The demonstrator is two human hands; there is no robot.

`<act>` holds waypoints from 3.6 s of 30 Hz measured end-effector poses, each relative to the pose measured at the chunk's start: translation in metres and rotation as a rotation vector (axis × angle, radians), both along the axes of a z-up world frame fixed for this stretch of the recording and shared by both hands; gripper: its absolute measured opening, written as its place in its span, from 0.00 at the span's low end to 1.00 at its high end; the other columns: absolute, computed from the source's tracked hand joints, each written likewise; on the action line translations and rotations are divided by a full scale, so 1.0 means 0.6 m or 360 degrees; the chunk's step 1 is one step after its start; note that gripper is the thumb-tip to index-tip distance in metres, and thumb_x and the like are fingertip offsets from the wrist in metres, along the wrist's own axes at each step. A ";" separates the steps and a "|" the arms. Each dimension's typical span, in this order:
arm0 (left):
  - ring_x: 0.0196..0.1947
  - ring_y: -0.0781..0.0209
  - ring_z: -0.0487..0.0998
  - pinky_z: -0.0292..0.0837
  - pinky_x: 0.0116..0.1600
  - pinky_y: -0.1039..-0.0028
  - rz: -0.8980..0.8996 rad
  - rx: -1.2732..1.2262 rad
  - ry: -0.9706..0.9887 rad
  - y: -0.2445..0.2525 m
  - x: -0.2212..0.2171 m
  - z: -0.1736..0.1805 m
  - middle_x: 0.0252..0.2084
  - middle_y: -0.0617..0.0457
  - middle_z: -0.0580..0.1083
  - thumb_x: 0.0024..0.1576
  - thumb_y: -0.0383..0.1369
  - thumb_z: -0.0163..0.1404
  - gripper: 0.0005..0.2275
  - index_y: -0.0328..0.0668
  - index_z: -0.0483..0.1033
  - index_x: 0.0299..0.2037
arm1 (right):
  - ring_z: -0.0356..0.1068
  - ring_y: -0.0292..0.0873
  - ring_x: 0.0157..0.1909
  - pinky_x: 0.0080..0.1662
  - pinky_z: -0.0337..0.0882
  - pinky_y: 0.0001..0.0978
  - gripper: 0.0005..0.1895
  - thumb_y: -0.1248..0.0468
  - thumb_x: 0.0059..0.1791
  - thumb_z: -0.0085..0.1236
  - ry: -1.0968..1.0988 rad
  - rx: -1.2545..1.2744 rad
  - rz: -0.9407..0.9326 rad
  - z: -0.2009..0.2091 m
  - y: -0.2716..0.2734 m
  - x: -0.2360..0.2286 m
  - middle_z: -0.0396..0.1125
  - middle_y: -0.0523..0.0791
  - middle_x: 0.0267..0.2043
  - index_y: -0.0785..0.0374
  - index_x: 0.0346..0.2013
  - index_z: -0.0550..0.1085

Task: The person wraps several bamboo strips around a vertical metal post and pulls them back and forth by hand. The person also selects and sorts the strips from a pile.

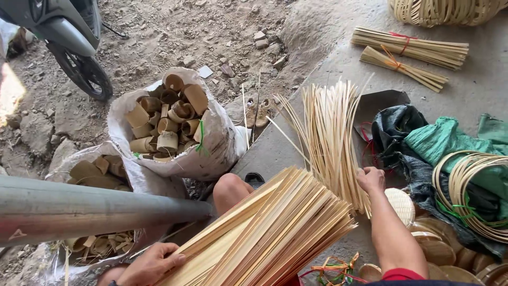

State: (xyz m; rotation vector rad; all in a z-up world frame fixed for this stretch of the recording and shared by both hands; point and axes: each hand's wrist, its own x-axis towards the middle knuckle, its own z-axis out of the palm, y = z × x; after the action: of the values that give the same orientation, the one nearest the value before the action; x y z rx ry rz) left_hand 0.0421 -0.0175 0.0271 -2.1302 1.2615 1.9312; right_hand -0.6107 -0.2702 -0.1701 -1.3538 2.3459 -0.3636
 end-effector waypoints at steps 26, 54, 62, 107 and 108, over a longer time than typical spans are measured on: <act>0.24 0.68 0.73 0.70 0.31 0.73 0.0199 -0.0745 0.0299 -0.006 0.033 0.108 0.23 0.54 0.75 0.62 0.35 0.51 0.12 0.33 0.77 0.31 | 0.77 0.45 0.43 0.44 0.76 0.37 0.10 0.63 0.51 0.60 -0.0735 -0.0393 0.1839 0.487 0.183 0.526 0.76 0.49 0.41 0.63 0.45 0.79; 0.19 0.58 0.66 0.60 0.21 0.66 0.1183 -0.0903 0.0950 -0.132 -0.050 0.028 0.27 0.48 0.69 0.68 0.51 0.43 0.20 0.39 0.73 0.42 | 0.71 0.39 0.30 0.31 0.73 0.31 0.16 0.56 0.55 0.52 -0.2368 0.0605 0.0961 0.320 0.203 0.816 0.70 0.44 0.31 0.66 0.48 0.71; 0.34 0.55 0.79 0.79 0.40 0.64 0.1585 -0.0292 0.1661 -0.025 -0.072 -0.052 0.38 0.48 0.77 0.66 0.41 0.45 0.15 0.37 0.73 0.51 | 0.69 0.35 0.29 0.30 0.69 0.24 0.21 0.49 0.54 0.54 -0.1957 0.0854 0.1003 0.233 0.151 0.870 0.73 0.45 0.31 0.66 0.45 0.73; 0.32 0.60 0.83 0.84 0.36 0.70 0.1661 -0.0467 0.0990 -0.023 -0.016 -0.086 0.38 0.43 0.80 0.53 0.25 0.60 0.14 0.25 0.75 0.47 | 0.72 0.37 0.33 0.33 0.75 0.25 0.12 0.64 0.50 0.61 -0.1907 0.0812 0.0736 0.255 0.137 0.832 0.75 0.46 0.37 0.67 0.45 0.77; 0.31 0.59 0.83 0.84 0.36 0.69 0.1685 -0.0448 0.1015 -0.023 -0.015 -0.085 0.37 0.42 0.80 0.54 0.25 0.59 0.13 0.25 0.75 0.47 | 0.72 0.36 0.33 0.33 0.75 0.25 0.11 0.64 0.50 0.61 -0.1914 0.0811 0.0726 0.255 0.137 0.833 0.75 0.45 0.37 0.67 0.45 0.77</act>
State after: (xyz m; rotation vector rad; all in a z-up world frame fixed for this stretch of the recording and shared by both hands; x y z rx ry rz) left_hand 0.0329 -0.0312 -0.0239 -2.7614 0.3408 3.1699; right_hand -0.1112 -0.1879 -0.0173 -0.9358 1.0076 -0.2806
